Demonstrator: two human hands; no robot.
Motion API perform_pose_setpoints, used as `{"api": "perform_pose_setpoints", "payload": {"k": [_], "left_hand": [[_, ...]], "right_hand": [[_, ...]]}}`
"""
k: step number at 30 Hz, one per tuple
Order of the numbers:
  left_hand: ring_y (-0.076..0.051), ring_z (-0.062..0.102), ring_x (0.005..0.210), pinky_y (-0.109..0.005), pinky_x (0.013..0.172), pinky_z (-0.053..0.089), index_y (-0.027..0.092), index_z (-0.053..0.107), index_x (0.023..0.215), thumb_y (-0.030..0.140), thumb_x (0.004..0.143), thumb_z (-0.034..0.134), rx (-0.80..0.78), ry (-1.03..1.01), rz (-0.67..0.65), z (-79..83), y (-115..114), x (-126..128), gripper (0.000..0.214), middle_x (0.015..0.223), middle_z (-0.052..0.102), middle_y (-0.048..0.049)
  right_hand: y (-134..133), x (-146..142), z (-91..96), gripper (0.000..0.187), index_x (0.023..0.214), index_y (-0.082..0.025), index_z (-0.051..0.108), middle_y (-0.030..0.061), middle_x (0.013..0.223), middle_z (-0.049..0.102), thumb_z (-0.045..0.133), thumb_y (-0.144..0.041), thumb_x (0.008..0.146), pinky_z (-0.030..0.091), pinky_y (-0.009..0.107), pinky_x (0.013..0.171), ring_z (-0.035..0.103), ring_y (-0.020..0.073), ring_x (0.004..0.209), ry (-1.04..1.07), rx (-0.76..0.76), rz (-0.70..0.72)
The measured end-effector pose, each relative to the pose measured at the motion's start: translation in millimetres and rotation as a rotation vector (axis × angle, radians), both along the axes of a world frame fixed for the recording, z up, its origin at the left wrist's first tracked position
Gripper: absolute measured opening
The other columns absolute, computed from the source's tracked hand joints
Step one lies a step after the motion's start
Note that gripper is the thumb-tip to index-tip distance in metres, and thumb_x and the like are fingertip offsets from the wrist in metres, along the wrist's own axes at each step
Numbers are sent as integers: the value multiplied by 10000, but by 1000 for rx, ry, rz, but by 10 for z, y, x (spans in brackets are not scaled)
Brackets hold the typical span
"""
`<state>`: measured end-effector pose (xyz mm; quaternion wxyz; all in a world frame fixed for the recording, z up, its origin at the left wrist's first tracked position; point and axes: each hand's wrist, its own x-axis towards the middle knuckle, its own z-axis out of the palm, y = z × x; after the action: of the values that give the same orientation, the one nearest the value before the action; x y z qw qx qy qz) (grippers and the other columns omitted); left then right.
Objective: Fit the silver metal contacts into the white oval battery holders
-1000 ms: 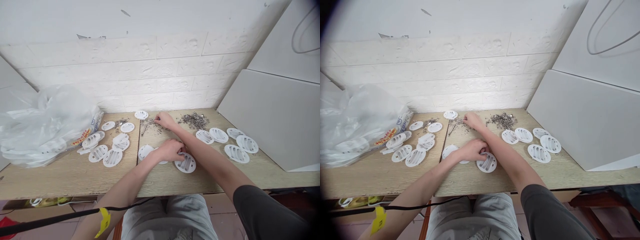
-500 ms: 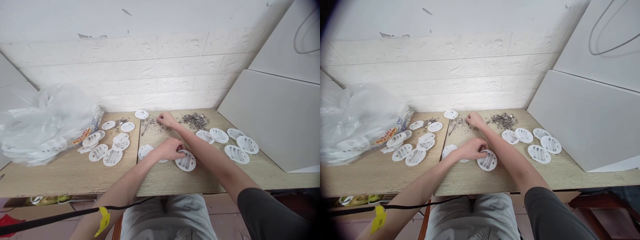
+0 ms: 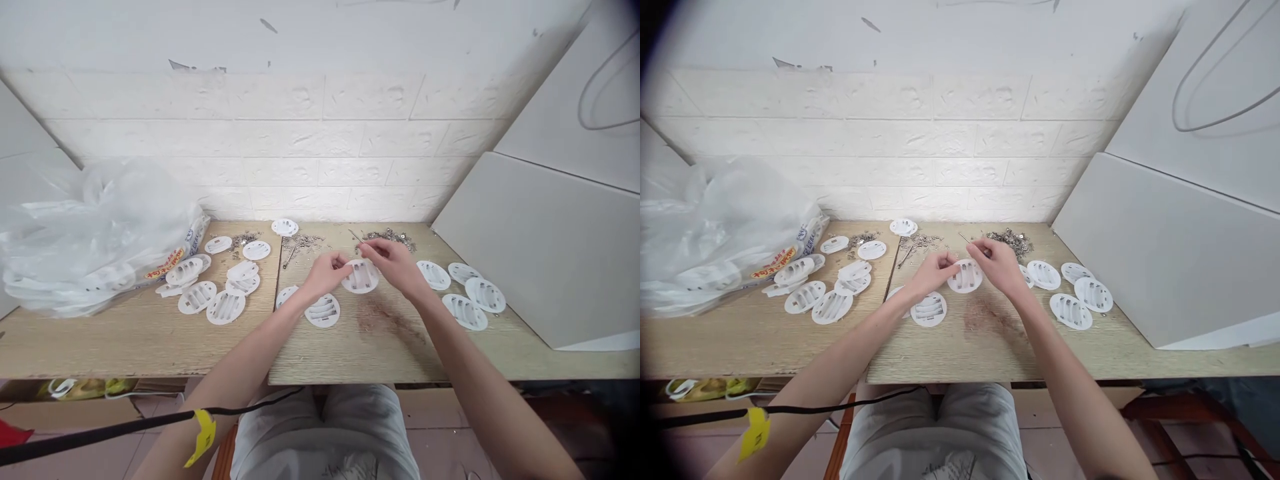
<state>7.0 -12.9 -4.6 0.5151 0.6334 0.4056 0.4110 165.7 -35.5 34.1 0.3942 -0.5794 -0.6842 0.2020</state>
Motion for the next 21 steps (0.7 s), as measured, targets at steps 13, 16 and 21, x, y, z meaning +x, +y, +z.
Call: {"api": "perform_pose_setpoints", "payload": {"k": [13, 16, 21], "left_hand": [[-102, 562, 633, -258, 608, 472, 121, 630, 894, 321, 787, 635, -202, -61, -118, 160, -52, -110, 227, 812, 650, -65], [-121, 570, 739, -246, 648, 447, 137, 669, 867, 335, 769, 651, 14, 166, -234, 269, -24, -281, 223, 876, 670, -67], [-146, 567, 829, -240, 685, 412, 182, 719, 913, 290, 695, 711, 176, 462, -524, 393, 51, -569, 244, 924, 685, -43]], "right_hand": [[-495, 274, -374, 393, 846, -139, 696, 39, 700, 639, 726, -473, 641, 406, 252, 539, 511, 119, 587, 440, -113, -225], [-497, 604, -310, 394, 853, -132, 701, 26, 665, 621, 760, -399, 570, 385, 247, 489, 454, 100, 534, 502, -48, -520], [-550, 1187, -325, 254, 764, -153, 695, 21, 629, 601, 733, -301, 561, 376, 272, 458, 443, 122, 519, 387, -67, -815]]}}
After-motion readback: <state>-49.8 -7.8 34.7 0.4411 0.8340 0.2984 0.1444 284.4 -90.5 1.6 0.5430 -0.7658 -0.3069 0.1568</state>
